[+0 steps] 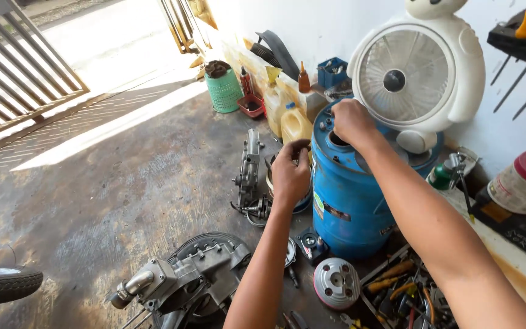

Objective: The person retrieves a circular metal part from a wall-mounted rack and places it on a workbench. They then sit on a stool and use a hammer and a punch to drive a pin into a motorcycle engine casing. The person also uses a screwdriver to manipulate small components and places a bolt into the engine.

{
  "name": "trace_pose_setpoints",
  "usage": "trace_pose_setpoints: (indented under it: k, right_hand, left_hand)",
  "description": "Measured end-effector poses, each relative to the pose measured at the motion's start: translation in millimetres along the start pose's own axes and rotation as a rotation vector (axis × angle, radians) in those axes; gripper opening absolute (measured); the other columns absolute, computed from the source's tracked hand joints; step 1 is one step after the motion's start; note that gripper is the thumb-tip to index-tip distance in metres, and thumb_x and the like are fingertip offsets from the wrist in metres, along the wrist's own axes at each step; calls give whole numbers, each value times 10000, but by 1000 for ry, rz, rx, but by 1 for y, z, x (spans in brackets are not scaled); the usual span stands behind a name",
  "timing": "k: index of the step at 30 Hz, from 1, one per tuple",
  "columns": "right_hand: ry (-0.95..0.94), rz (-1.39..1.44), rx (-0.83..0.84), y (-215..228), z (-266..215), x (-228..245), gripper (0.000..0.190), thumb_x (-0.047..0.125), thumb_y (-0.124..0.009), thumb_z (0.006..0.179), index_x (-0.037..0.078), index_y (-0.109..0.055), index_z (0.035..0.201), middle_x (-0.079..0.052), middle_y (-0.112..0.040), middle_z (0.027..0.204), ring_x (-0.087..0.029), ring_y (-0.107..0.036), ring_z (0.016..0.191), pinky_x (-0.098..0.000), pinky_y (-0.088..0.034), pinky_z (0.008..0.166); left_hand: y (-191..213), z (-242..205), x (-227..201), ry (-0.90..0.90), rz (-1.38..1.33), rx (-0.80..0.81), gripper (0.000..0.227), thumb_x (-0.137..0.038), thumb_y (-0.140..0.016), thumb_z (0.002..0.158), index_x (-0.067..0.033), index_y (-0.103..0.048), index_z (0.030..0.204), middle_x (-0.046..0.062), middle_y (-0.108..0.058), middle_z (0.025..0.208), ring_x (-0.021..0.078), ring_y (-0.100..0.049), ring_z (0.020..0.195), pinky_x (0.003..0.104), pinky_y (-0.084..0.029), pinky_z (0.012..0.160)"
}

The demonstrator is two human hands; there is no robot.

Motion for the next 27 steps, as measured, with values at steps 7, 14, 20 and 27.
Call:
trace_pose_setpoints:
  k: [7, 14, 20, 27]
  right_hand:
    - [153, 591, -431, 138, -137, 80, 185, 158, -776, 891, 99, -795, 1065, -166, -733, 897, -383, -720, 905, -469, -593, 724]
    - [-137, 1998, 29, 51, -279, 101, 209, -104, -638, 865, -184, -665, 1056, -322, -739, 953, -342, -772, 814, -368, -654, 662]
    - [-218, 1920, 375, 51, -319, 137, 248, -81, -636, 890, -89, -711, 1126, -193, -750, 1024, -210, -708, 863, -279, -576, 767]
    - [195, 1396, -36, 112, -328, 175, 350, -121, -753, 796, -132, -595, 1108, -221, -711, 984, -221, -764, 794, -332, -662, 699]
  left_hand:
    - [15, -45, -45, -72, -89, -5, 238, -101, -601, 1015, -32, -704, 1218, 203, -737, 1030, 389, -731, 994, 444, -630, 760]
    - [53, -162, -73, -100, -246, 42, 248, -9, -653, 958, -29, -702, 1201, 143, -750, 996, 284, -752, 903, 386, -634, 750]
    - [75, -207, -93, -13, -211, 96, 279, 23, -667, 882, 27, -646, 1159, 117, -679, 1049, 193, -664, 905, 295, -555, 820]
    - [84, -235, -50, 75, -441, -35, 172, -9, -674, 970, 34, -723, 1130, 143, -736, 949, 177, -700, 865, 355, -599, 790]
Point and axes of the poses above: each hand's wrist, its own z-axis towards the middle knuckle, its own y-axis out of the back of the hand, x = y × z, the point moved 9 cm from there along z, towards the middle knuckle
